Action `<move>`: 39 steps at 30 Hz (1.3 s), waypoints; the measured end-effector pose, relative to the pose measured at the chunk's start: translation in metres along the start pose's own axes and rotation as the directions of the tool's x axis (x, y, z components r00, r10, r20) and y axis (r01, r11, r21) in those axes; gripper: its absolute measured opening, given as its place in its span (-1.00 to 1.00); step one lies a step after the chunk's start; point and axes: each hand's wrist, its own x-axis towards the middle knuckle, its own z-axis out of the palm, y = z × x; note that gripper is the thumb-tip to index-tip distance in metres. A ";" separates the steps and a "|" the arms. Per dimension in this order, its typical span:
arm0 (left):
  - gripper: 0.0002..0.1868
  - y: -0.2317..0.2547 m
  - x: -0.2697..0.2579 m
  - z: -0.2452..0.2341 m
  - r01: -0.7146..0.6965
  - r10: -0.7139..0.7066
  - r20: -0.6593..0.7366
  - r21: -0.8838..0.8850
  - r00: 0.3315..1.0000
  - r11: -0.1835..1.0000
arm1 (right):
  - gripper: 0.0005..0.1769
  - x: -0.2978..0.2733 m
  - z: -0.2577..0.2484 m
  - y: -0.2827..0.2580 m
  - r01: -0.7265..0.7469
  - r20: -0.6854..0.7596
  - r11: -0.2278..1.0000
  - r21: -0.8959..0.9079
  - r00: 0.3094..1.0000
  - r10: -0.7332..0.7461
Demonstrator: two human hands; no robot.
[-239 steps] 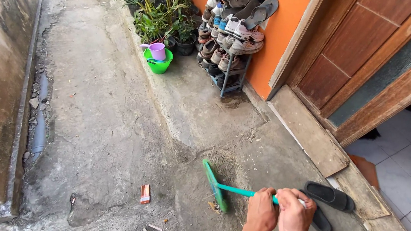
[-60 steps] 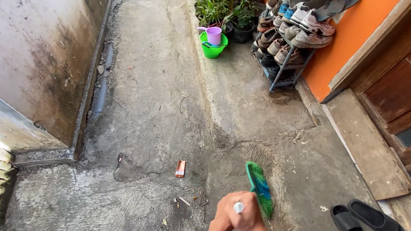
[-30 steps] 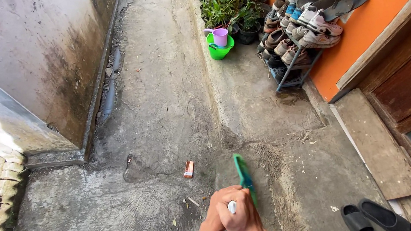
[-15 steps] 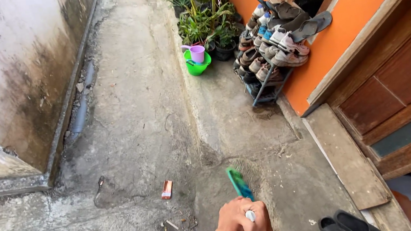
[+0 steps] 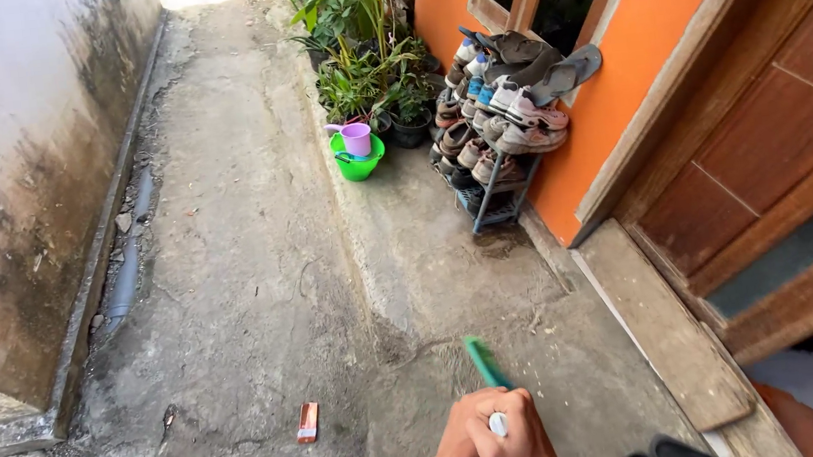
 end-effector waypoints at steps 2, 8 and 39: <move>-0.77 -0.018 0.019 0.005 -0.012 0.013 0.003 -0.066 1.000 0.998 | -0.70 0.016 -0.003 0.014 0.085 0.015 0.996 -0.004 0.996 -0.085; -0.77 -0.038 0.053 0.016 0.221 -0.216 -0.081 0.054 0.973 0.974 | -0.63 0.055 -0.009 0.073 0.163 0.090 0.985 -0.056 0.983 -0.158; -0.87 -0.030 -0.243 -0.109 -0.014 -0.003 -0.281 -0.060 0.960 0.998 | -0.68 -0.192 0.232 -0.036 -0.246 -0.533 0.932 -0.266 0.843 0.071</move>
